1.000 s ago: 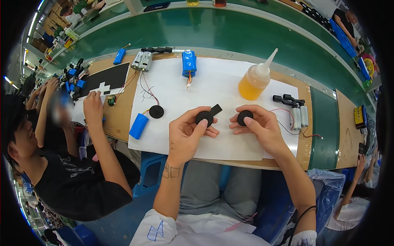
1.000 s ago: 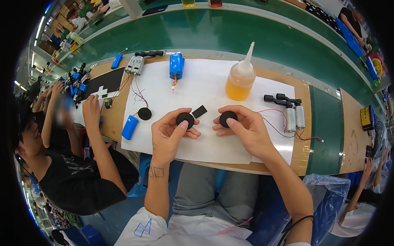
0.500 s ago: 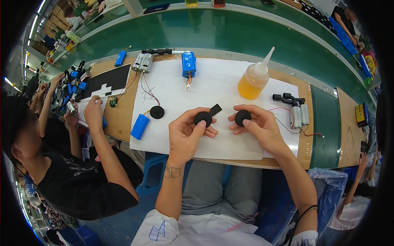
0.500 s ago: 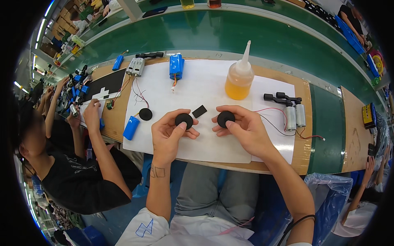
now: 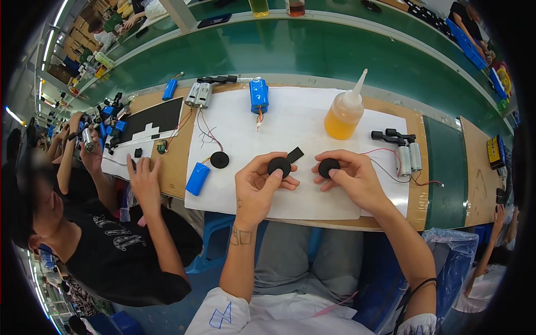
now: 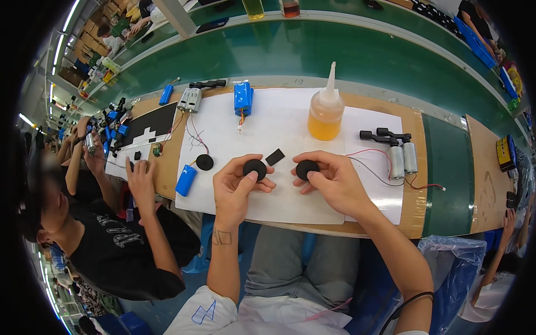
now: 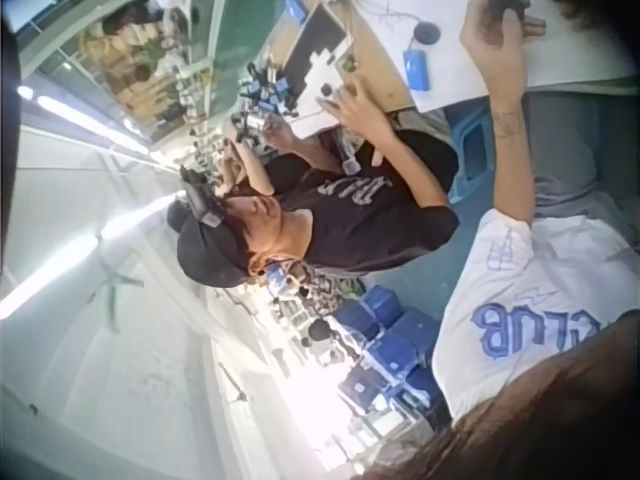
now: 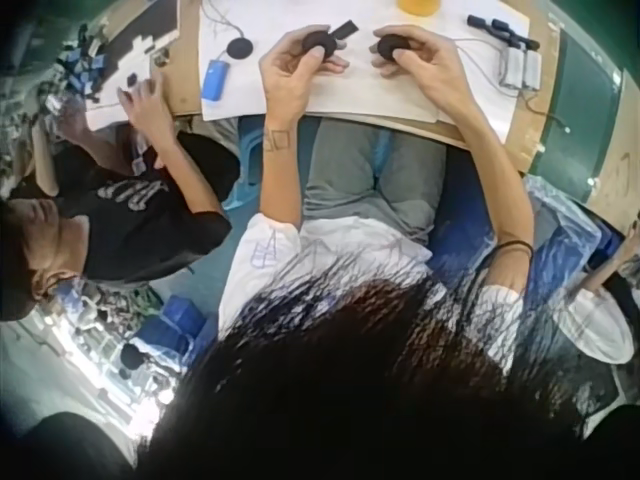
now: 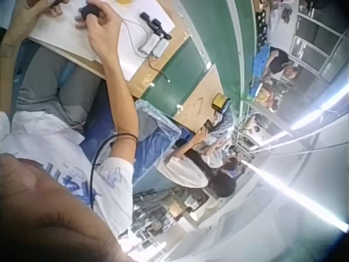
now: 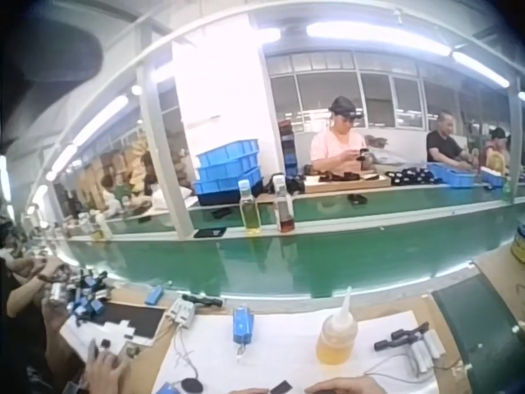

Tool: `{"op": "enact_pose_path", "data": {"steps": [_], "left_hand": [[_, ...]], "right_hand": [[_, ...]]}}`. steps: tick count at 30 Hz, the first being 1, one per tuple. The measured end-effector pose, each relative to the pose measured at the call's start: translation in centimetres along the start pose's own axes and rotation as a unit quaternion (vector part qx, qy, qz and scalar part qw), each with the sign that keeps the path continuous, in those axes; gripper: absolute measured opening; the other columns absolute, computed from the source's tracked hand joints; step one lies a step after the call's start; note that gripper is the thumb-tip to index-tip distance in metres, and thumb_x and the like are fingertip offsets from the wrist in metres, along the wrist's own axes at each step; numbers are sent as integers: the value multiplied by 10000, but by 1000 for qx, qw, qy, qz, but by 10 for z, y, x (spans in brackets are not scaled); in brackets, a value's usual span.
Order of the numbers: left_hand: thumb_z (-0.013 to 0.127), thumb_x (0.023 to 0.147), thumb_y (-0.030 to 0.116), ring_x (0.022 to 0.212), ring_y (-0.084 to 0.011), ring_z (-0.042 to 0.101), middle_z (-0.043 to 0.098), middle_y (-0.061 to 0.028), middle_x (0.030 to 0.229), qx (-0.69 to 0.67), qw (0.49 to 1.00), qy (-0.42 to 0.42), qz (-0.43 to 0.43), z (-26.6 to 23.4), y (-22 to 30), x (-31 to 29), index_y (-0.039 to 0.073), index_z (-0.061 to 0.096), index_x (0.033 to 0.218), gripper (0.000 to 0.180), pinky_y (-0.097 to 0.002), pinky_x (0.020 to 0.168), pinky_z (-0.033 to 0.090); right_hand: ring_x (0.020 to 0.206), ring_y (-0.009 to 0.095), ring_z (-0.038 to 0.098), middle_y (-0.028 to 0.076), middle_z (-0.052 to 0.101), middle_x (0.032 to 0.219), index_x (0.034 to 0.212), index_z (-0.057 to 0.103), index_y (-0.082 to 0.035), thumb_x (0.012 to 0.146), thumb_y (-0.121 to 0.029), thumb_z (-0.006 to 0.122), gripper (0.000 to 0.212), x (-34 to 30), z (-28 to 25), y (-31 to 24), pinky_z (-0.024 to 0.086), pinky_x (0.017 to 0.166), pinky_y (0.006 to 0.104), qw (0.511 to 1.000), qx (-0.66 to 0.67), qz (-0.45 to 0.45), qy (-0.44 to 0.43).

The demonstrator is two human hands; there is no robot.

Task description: The person assembles electronic components by hand, connecting wires and connectors between battery packs, circuit boards, and motors, and arranging the components on the work surface.

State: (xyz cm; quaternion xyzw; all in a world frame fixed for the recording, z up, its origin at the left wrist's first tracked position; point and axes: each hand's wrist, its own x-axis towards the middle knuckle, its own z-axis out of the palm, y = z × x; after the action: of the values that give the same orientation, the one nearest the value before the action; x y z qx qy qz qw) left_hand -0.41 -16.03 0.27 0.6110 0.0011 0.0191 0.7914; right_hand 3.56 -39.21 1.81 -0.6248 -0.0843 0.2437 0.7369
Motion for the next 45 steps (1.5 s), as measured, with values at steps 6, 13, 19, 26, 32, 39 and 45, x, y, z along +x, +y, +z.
{"op": "enact_pose_path", "data": {"steps": [6,13,19,26,32,39,45], "left_hand": [[591,971,6,885,-271,764,713,-283,1112,-5,1000,-13,2,3,4,0,-113,563,1359,407,-342,791,646],[581,981,-4,905,-282,764,709,-280,1121,-2,1000,-6,-2,2,3,0,-112,559,1360,395,-340,804,644],[594,1014,35,869,-268,765,719,-248,1063,-27,999,-20,-9,1,-6,2,-108,585,1304,323,-332,777,645],[608,1010,27,857,-271,765,722,-241,1054,-24,1000,-17,10,-2,1,-2,-110,585,1281,305,-337,762,649],[594,1018,16,880,-272,766,716,-248,1081,-31,999,-22,6,-3,-8,-2,-114,578,1281,293,-335,778,655],[574,1017,-21,902,-235,759,717,-220,1089,-35,998,-44,-15,-2,-3,1,-100,582,1276,271,-325,824,650],[593,1016,9,915,-268,762,717,-241,1091,-12,999,-30,0,-6,5,0,-100,588,1273,280,-346,816,652]], "right_hand": [[861,188,710,199,706,1134,1349,534,29,943,50,531,407,-2,-2,-2,610,788,322,999,0,-27,17],[777,100,649,91,700,995,1325,626,11,982,3,601,344,-1,-3,-12,567,693,246,999,-30,-7,-44],[705,87,617,45,653,895,1381,618,-23,1017,-67,609,367,-3,-11,-14,526,636,229,996,-71,20,-45],[868,205,739,162,713,1065,1274,603,54,1018,-29,577,270,-1,-3,-9,633,762,319,999,-32,-15,-30],[797,160,712,157,738,1060,1315,632,64,998,-12,581,330,0,-8,-3,610,724,289,999,-27,-2,-40],[720,126,669,126,732,1011,1254,651,61,983,3,573,288,-4,-2,-7,580,699,266,998,-58,11,-25],[721,123,668,84,692,946,1262,662,43,979,15,575,298,0,8,-11,569,689,268,997,-64,4,-33]]}}
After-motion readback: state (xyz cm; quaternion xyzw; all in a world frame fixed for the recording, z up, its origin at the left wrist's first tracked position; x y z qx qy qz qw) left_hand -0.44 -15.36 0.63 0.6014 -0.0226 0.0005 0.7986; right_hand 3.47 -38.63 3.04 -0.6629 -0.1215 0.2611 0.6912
